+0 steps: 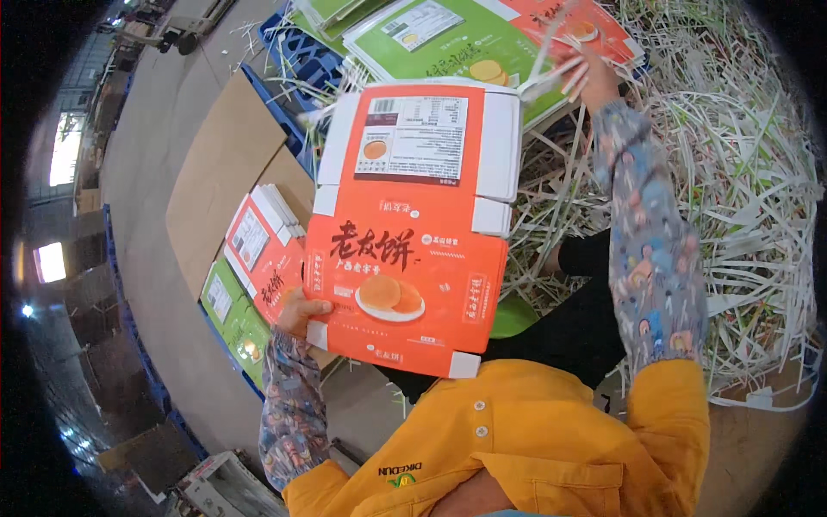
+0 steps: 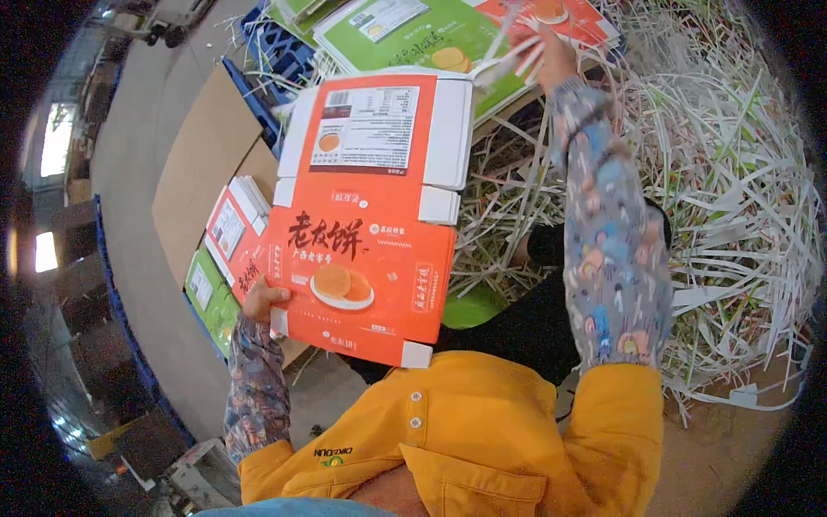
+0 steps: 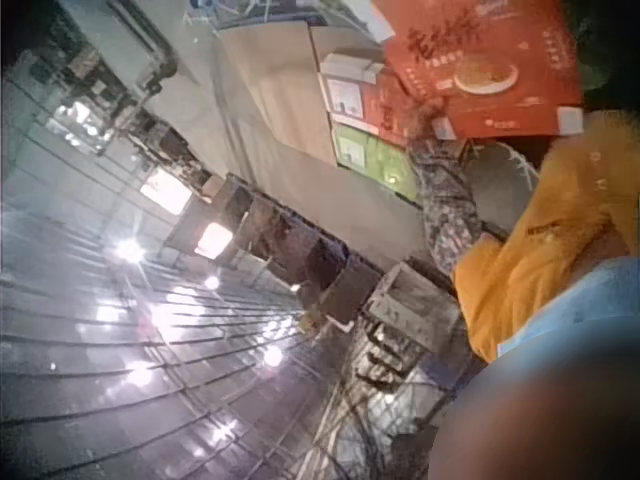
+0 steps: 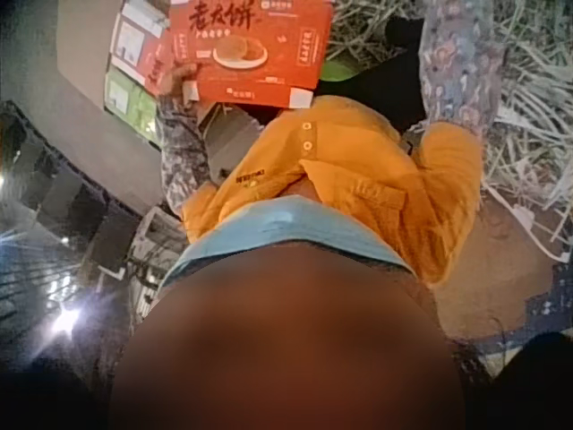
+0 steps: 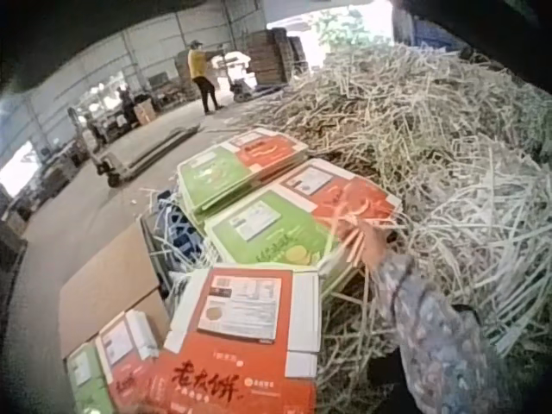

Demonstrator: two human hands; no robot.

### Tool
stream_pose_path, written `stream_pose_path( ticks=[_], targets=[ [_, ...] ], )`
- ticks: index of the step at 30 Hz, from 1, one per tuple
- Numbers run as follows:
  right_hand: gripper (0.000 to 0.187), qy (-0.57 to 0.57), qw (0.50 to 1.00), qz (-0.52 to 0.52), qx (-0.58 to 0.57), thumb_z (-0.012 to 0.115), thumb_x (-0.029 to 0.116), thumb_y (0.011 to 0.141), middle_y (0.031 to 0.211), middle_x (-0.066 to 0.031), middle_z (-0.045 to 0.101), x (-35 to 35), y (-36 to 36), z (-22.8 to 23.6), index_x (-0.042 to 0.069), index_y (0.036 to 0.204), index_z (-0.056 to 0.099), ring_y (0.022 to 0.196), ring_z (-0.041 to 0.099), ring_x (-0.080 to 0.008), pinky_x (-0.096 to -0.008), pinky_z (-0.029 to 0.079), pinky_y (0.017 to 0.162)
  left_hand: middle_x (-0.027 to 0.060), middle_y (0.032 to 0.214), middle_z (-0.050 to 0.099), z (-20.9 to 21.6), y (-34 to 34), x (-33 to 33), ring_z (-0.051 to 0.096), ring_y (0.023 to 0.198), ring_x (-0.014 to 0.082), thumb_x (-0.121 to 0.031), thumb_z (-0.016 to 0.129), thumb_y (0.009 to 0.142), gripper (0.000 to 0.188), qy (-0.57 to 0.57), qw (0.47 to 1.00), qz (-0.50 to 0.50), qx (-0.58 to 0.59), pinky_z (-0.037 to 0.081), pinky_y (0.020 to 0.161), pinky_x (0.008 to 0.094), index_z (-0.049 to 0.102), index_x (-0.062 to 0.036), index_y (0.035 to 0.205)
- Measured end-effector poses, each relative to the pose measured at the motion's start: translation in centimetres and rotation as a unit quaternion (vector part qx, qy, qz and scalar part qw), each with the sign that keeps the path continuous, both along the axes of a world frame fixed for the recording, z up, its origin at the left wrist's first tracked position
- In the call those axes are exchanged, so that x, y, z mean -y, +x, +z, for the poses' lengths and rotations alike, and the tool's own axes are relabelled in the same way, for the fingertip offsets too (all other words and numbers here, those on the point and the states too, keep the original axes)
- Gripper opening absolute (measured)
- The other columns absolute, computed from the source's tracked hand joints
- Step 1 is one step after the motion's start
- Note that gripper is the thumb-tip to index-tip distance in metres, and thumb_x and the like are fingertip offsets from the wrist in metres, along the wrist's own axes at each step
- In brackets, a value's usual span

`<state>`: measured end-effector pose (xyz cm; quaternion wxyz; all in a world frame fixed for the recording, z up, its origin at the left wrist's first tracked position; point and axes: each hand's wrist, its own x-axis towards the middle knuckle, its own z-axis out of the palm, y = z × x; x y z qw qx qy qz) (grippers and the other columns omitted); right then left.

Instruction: Sorting through a pile of paper scraps to extract and stack flat paper product boxes.

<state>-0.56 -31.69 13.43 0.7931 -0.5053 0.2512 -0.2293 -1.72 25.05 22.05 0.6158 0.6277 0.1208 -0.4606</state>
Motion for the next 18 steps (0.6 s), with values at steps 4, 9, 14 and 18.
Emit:
stream_pose_path(
  ticks=[4, 9, 14, 18],
  targets=[
    [0.043, -0.409, 0.896, -0.135, -0.11, 0.052, 0.048, 0.077, 0.074, -0.0061, 0.059, 9.0, 3.9, -1.2, 0.006, 0.07, 0.062, 0.065, 0.057, -0.0194, -0.029, 0.044, 0.063, 0.0092, 0.105, 0.056, 0.0, 1.1, 1.9, 0.054, 0.095, 0.0212, -0.003, 0.068, 0.058, 0.058, 0.008, 0.999, -0.053, 0.01, 0.042, 0.083, 0.0335, 0.046, -0.0007, 0.112],
    [0.047, -0.467, 0.868, -0.146, -0.079, 0.05, 0.052, 0.076, 0.075, -0.0058, 0.06, 7.4, 5.5, -2.8, 0.007, 0.072, 0.062, 0.065, 0.057, -0.0193, -0.0295, 0.044, 0.063, 0.0087, 0.108, 0.055, 1.3, 1.3, 0.4, 0.052, 0.099, 0.0199, -0.002, 0.068, 0.058, 0.061, 0.002, 0.997, -0.062, 0.054, 0.041, 0.085, 0.0329, 0.044, -0.0008, 0.114],
    [0.051, -0.532, 0.834, -0.133, -0.061, 0.047, 0.056, 0.075, 0.076, -0.0055, 0.06, 6.4, 5.9, -1.3, 0.007, 0.075, 0.062, 0.064, 0.057, -0.0193, -0.03, 0.043, 0.063, 0.0093, 0.1, 0.058, 7.1, 2.6, -1.1, 0.056, 0.09, 0.0189, -0.001, 0.067, 0.059, 0.052, 0.086, 0.986, -0.089, 0.113, 0.044, 0.078, 0.0306, 0.049, 0.0015, 0.108],
    [0.055, -0.592, 0.793, -0.138, -0.04, 0.046, 0.06, 0.075, 0.077, -0.0052, 0.06, 6.2, 4.8, -0.6, 0.008, 0.077, 0.062, 0.064, 0.057, -0.0192, -0.0305, 0.043, 0.062, 0.0091, 0.095, 0.06, 9.3, 3.4, 0.0, 0.057, 0.084, 0.0172, 0.001, 0.066, 0.061, 0.044, 0.117, 0.976, -0.116, 0.14, 0.045, 0.076, 0.0301, 0.053, 0.0011, 0.103]
  ],
)
